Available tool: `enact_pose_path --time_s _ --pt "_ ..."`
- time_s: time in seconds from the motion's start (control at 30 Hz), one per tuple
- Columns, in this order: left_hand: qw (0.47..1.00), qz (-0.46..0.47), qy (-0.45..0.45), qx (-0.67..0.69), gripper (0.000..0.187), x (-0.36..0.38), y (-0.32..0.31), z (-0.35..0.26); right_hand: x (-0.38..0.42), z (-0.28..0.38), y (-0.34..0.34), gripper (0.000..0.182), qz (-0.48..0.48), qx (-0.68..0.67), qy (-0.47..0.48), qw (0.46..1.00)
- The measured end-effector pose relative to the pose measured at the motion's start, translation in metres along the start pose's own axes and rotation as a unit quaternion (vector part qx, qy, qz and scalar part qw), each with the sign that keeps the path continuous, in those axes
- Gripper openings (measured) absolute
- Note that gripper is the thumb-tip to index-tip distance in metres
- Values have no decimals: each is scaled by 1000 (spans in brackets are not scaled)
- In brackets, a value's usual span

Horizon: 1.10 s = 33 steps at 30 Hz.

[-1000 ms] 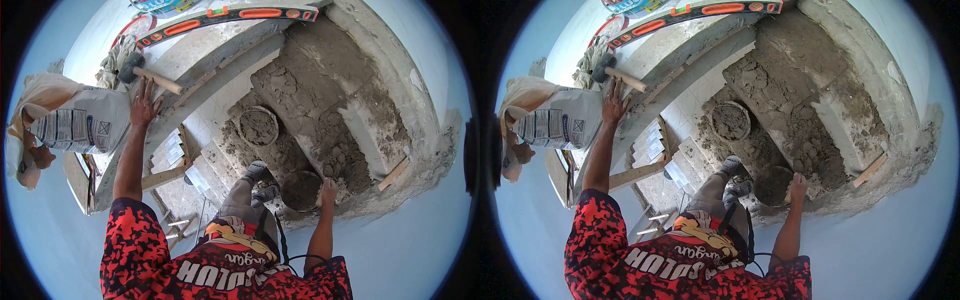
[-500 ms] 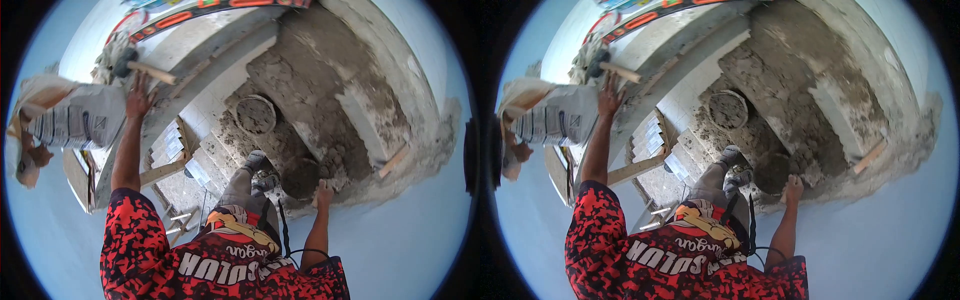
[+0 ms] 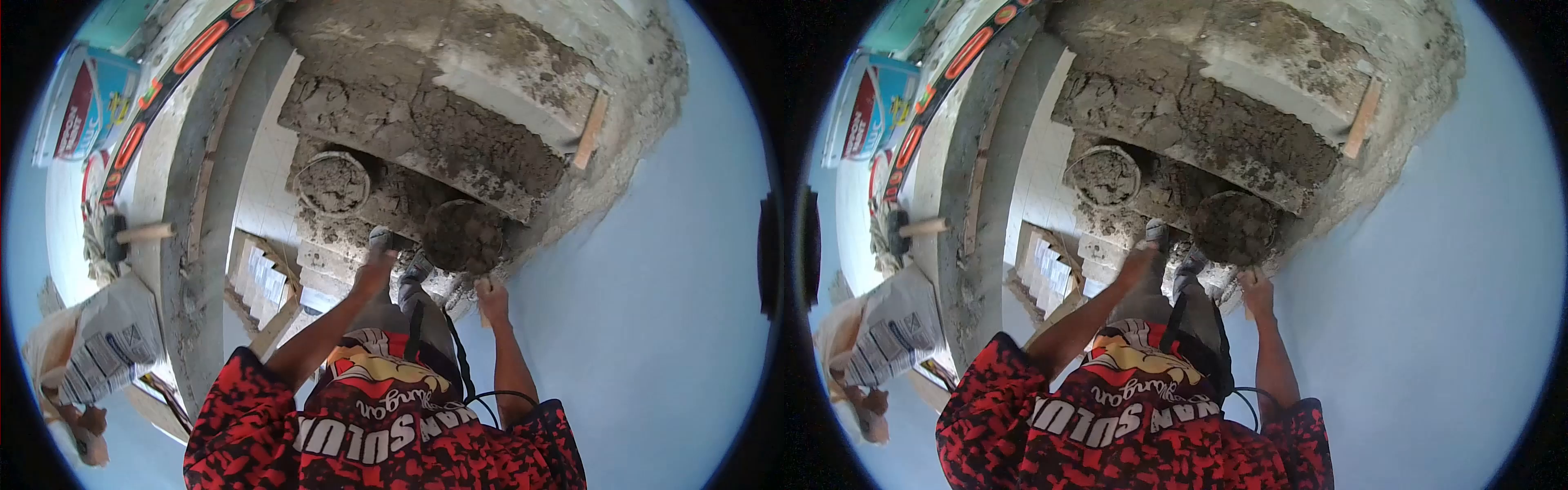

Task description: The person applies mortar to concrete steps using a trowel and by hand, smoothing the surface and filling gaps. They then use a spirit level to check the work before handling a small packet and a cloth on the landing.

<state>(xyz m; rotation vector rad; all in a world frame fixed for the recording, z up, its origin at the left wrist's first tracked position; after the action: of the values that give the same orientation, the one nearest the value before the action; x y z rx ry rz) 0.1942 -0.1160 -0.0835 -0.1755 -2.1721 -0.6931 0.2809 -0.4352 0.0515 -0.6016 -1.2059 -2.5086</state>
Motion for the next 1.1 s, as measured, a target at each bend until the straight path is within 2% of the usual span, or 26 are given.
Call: enact_pose_path --time_s 0.03,0.07,0.1,0.13,0.17,0.2,0.23,0.3,0.37,0.4,0.43,0.47,0.5,0.53,0.57,0.6,0.67,0.7,0.77,0.83,0.87,0.9,0.93,1.0,1.03,1.1 --pt "993 71 21 96 68 13 -5 -53 9 -1 -2 45 -8 0 -6 1000" --pt "970 143 44 191 77 31 -4 -108 21 -10 -9 34 0 -65 -49 997" --pt "970 148 39 189 77 16 -22 -114 29 -6 -13 23 7 -131 -87 988" --pt "983 148 19 109 84 -2 -41 -113 40 -4 -14 23 14 -153 -131 979" --pt "989 144 1 29 92 -15 -52 -115 43 -4 -13 23 12 -152 -130 980" --pt "983 169 45 53 77 -12 -43 -125 46 -6 -20 26 34 -151 -122 980" --pt "984 166 43 51 77 -2 -28 -135 49 -6 -27 30 57 -152 -112 980" --pt "995 62 -64 54 73 11 20 -156 46 -3 -29 35 61 -132 -98 984" --pt "990 49 -88 98 65 12 41 -127 48 10 -27 36 67 -174 -105 977" --pt "985 55 -112 121 63 14 53 -108 42 9 -26 34 42 -151 -79 984" --pt "987 43 -72 137 56 26 73 -86 35 4 -28 34 31 -156 -79 984" --pt "990 -17 -96 106 51 16 81 -33 23 11 -24 35 6 -112 -7 994" --pt "990 -61 -78 104 45 11 91 26 15 21 -17 36 -19 -65 62 996" --pt "993 -92 -76 11 45 20 107 67 15 42 -3 35 33 -136 -40 989" --pt "966 -87 115 216 42 43 121 111 3 40 1 35 25 -140 -40 989" --pt "961 -87 88 247 40 56 133 142 -9 37 2 34 6 -138 -17 990" --pt "881 -204 228 360 27 115 146 206 -37 31 6 31 -13 -146 13 989" --pt "889 -232 220 327 24 134 148 233 -49 36 18 31 -16 -148 16 989" --pt "885 -236 269 298 25 171 141 246 -70 40 37 31 18 -323 -95 942" --pt "887 -226 286 284 24 188 125 248 -102 36 67 31 24 -361 -133 923" --pt "899 -199 234 313 23 186 110 252 -129 23 78 29 5 -407 -118 906" --pt "896 -192 271 296 27 190 99 243 -154 9 88 27 -13 -451 -105 886" --pt "892 -173 260 327 25 187 86 228 -172 5 103 27 -11 -451 -103 886" --pt "906 -129 235 327 24 186 71 199 -179 14 103 27 99 -552 -130 818" --pt "923 -104 216 301 23 177 65 182 -173 19 103 27 95 -554 -128 817" --pt "912 -107 228 325 22 174 55 165 -140 54 103 29 75 -400 -97 908"
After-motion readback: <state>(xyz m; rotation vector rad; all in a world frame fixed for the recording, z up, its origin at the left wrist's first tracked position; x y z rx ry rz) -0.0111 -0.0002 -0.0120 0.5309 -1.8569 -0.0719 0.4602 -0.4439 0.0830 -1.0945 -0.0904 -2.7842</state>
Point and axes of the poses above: each hand's wrist, its own x-axis away from the middle knuckle, its own y-axis out of the back of the hand, z = x × y, the point moved 9 cm from there along -x, towards the middle knuckle, and after that the axes turned 6 degrees about y, right-handed, at the moved point
